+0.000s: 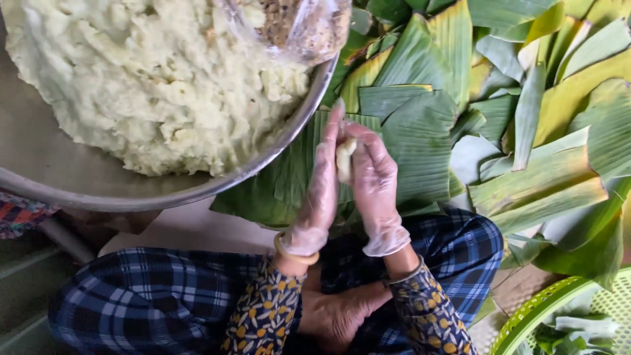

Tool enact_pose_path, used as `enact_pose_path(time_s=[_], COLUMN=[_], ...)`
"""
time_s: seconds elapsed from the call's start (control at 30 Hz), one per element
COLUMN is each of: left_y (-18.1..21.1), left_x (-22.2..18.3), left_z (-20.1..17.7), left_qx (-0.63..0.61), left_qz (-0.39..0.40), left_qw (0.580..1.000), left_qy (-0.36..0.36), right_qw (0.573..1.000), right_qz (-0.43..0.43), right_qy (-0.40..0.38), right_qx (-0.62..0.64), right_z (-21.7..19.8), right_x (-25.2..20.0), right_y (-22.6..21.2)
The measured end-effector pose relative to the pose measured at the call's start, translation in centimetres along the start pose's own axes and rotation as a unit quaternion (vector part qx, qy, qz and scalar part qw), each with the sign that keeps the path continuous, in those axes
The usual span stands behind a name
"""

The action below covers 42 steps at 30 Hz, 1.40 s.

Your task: The person is portioning a mashed food mixture, rolling it into balls, and wrapping each ball in a banana leaf.

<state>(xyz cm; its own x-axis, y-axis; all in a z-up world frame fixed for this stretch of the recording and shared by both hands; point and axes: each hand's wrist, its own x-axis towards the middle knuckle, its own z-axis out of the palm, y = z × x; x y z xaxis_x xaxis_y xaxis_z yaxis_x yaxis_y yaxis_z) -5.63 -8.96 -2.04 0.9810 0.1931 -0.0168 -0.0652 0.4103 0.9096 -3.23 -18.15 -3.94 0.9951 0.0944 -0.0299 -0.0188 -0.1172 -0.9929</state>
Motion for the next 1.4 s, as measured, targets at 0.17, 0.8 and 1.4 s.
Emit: enact_pose_path(time_s=[0.17,0.8,1.4], left_y=[0.1,0.6,1.7], left_x=[1.5,0.9,-5.6], left_z=[-0.3,2.0,1.8], left_qx=[0.091,0.0,-0.054], left_qz=[-0.047,-0.257,-0.35], left_qw=[0.991,0.952,0.898], left_qy=[0.089,0.166,0.26], right_qw=[0.984,0.991,0.912], right_qz=[0.167,-0.01,-0.131], right_qy=[-0.011,-0.045,-0.202], right_qx=[0.058,-0.126,-0.331], right_z=[-4.4,-2.1,-5.6], right_x=[2.9,-1.8,-9.6], right_y=[25.8,0.0,-2.8])
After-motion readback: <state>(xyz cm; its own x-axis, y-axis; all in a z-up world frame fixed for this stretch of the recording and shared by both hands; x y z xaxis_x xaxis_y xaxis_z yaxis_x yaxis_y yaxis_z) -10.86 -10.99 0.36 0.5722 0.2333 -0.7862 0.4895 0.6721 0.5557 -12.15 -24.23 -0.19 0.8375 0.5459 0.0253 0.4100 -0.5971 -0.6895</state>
